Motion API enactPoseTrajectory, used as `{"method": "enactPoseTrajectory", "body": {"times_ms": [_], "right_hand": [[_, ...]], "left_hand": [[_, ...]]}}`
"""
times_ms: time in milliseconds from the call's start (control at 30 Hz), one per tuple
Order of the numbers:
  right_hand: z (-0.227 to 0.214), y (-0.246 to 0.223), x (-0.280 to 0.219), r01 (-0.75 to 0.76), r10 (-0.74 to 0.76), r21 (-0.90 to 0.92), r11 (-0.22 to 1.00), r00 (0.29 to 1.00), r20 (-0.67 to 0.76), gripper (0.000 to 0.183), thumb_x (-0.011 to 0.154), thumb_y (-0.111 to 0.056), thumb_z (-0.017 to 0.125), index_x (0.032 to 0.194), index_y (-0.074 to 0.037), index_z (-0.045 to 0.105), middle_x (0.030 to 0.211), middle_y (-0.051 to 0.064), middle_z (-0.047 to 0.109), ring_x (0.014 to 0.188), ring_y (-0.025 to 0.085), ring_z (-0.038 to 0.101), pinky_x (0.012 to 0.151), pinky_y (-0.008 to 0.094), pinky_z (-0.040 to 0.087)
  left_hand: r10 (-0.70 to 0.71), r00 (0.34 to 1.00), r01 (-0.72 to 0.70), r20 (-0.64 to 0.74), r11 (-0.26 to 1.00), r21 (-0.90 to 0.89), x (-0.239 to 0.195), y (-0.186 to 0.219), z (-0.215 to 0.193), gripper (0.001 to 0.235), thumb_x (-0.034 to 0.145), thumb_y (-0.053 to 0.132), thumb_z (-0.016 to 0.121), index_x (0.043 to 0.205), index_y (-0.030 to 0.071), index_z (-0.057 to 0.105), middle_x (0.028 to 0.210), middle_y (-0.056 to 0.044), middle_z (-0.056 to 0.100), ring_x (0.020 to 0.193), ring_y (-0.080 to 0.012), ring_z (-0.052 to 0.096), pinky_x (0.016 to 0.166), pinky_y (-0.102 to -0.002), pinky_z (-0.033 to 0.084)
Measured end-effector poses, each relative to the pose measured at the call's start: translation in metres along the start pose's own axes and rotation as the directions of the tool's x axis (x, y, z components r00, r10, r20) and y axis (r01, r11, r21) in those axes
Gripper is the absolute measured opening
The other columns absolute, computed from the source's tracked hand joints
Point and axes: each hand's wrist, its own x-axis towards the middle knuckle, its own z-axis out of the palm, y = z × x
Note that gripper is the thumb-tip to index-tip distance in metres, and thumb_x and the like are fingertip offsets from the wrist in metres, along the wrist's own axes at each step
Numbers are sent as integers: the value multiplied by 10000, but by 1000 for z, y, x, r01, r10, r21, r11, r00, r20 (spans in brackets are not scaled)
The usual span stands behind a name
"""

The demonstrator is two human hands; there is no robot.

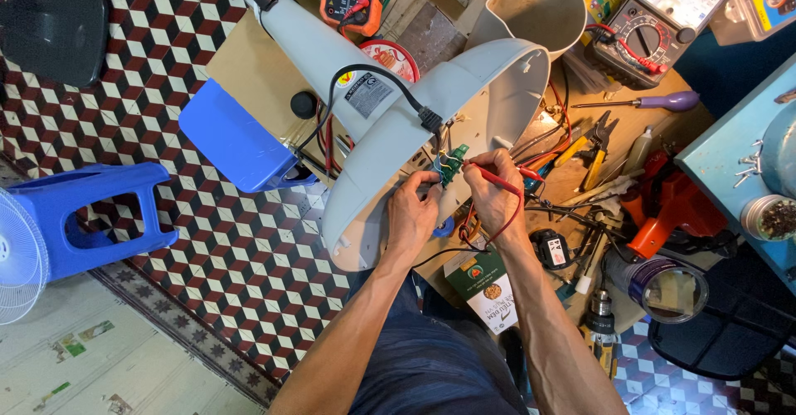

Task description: The person works on the internal wiring of a ceiling fan, using a cordless drill to remove screws and a multimeter to test connections on a small circuit board. The person manipulates wires and components within the fan housing throughout the clip.

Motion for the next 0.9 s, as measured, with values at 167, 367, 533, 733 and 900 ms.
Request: {"method": "enactPoseTrajectory", "body": {"times_ms": [167, 367, 533, 733, 900], "right_hand": [[-2, 0, 0, -25, 22, 74, 997, 999, 35, 174, 929, -164, 679, 1009, -17, 632, 908, 50, 682, 810, 93, 601, 718, 257, 506], [-11, 11, 22, -27, 34, -128, 991, 998, 54, 176, 880, -176, 682, 972, -28, 664, 916, 24, 699, 849, 109, 622, 777, 282, 510], [-13, 25, 36, -51, 67, -98, 994, 985, 159, 185, 876, -196, 673, 961, -32, 671, 890, 34, 658, 841, 127, 592, 744, 290, 486], [-14, 20, 39, -101, 112, -100, 990, 987, 114, 225, 856, -249, 630, 952, -45, 640, 822, 39, 629, 773, 130, 566, 684, 286, 470], [-12, 13, 27, -131, 130, 0, 991, 982, 137, 245, 900, -287, 588, 957, -49, 584, 806, 21, 574, 757, 113, 515, 694, 274, 440]], "left_hand": [[-33, 999, 33, 4, 999, 4, 0, 3, 0, 196, 908, 191, 662, 1078, 106, 710, 1008, -115, 770, 938, -309, 731, 853, -410, 541], [13, 1000, -13, -20, 1000, 0, 1, 3, -2, 206, 908, 188, 655, 1082, 93, 709, 1043, -128, 766, 975, -319, 730, 873, -410, 543], [-59, 998, 59, -4, 998, -19, -6, 5, -11, 218, 913, 208, 655, 1082, 81, 708, 1013, -148, 766, 942, -329, 734, 838, -400, 552], [-3, 1000, 3, -2, 1000, 19, -3, 27, -11, 233, 899, 215, 664, 1093, 95, 712, 998, -160, 759, 907, -344, 733, 796, -412, 553], [-21, 1000, 22, -6, 998, 62, -3, 22, -10, 233, 889, 220, 679, 1091, 111, 720, 990, -163, 763, 921, -349, 732, 803, -417, 555]]}}
